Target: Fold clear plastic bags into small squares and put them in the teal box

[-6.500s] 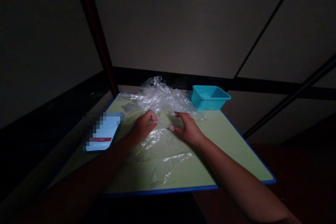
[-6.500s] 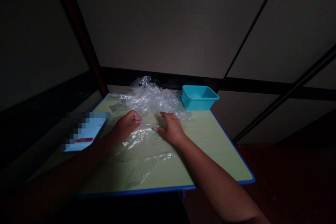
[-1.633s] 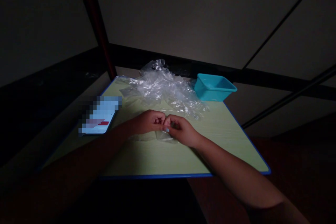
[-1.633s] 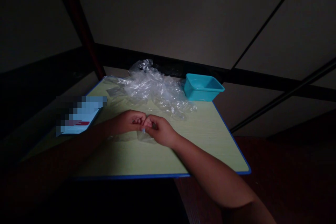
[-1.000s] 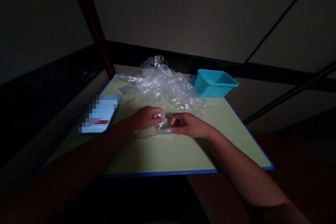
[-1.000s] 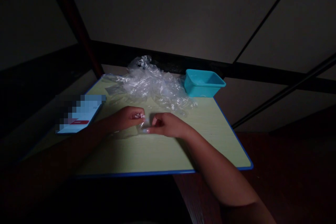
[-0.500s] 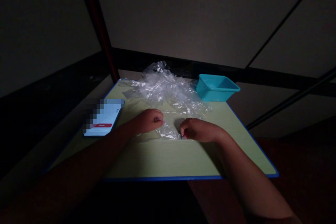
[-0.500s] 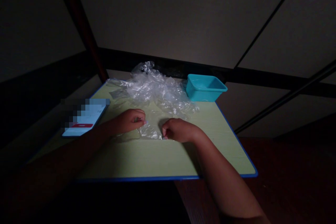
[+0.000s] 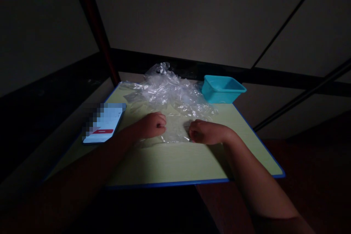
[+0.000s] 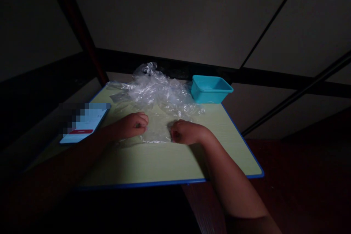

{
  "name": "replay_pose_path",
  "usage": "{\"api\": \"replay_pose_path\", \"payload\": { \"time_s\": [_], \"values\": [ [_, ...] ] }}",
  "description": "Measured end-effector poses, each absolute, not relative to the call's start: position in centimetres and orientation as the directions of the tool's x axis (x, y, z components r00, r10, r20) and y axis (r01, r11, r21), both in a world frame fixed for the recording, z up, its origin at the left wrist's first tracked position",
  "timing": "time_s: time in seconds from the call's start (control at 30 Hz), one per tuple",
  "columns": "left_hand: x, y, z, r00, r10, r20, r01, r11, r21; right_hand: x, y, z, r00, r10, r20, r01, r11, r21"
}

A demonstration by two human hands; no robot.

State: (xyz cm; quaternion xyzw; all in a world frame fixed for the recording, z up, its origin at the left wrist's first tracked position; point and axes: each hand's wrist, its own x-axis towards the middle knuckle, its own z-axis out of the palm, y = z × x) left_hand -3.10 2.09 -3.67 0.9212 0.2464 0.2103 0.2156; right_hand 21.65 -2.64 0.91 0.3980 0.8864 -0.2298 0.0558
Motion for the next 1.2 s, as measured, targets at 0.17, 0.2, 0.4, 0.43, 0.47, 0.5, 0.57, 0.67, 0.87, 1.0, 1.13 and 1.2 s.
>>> {"api": "replay_pose_path", "payload": {
  "time_s": [0.17,0.2,0.4,0.43,0.47,0.5,0.57,0.67,0.87,1.0,1.13,1.2],
  "values": [
    [-3.2,2.3,-3.7,0.803,0.526,0.281,0.352,-0.798,0.489,22.0,-2.5,1.1,-0.647,0.687,-0.33,0.76,0.548,-0.349],
    [-3.2,2.2,-3.6,0.803,0.527,0.279,0.354,-0.797,0.489,22.0,-2.4,1.1,-0.638,0.695,-0.331,0.767,0.539,-0.347],
    [-3.1,1.9,-3.3,0.8,0.539,0.265,0.383,-0.798,0.466,21.9,-2.3,1.2,-0.577,0.749,-0.326,0.811,0.475,-0.342],
    [-3.1,1.9,-3.3,0.799,0.539,0.267,0.388,-0.802,0.455,21.8,-2.2,1.1,-0.569,0.752,-0.332,0.817,0.472,-0.332],
    [-3.0,1.9,-3.3,0.8,0.537,0.269,0.392,-0.806,0.443,21.8,-2.2,1.1,-0.563,0.753,-0.34,0.823,0.469,-0.322],
    [-3.0,1.9,-3.2,0.802,0.534,0.269,0.395,-0.811,0.432,21.8,-2.2,1.0,-0.552,0.757,-0.348,0.83,0.463,-0.311],
    [-3.0,1.8,-3.3,0.803,0.532,0.268,0.4,-0.815,0.419,21.7,-2.2,1.0,-0.549,0.781,-0.298,0.827,0.457,-0.327],
    [-2.9,1.9,-3.4,0.797,0.539,0.273,0.403,-0.811,0.423,21.3,-2.6,1.3,-0.573,0.82,0.021,0.693,0.498,-0.522],
    [-2.8,2.0,-3.8,0.774,0.555,0.306,0.405,-0.805,0.434,19.6,-3.7,0.5,-0.623,0.778,0.079,0.232,0.28,-0.932],
    [-2.7,2.0,-3.8,0.771,0.552,0.317,0.398,-0.807,0.436,18.5,-3.8,-1.0,-0.727,0.686,-0.003,0.105,0.107,-0.989],
    [-2.7,2.1,-3.8,0.756,0.578,0.309,0.414,-0.786,0.458,18.0,-3.4,-2.0,-0.677,0.736,-0.019,0.118,0.083,-0.99],
    [-2.7,2.1,-3.8,0.748,0.587,0.31,0.425,-0.782,0.456,18.1,-3.2,-2.1,-0.653,0.756,-0.056,0.172,0.075,-0.982]
  ]
}}
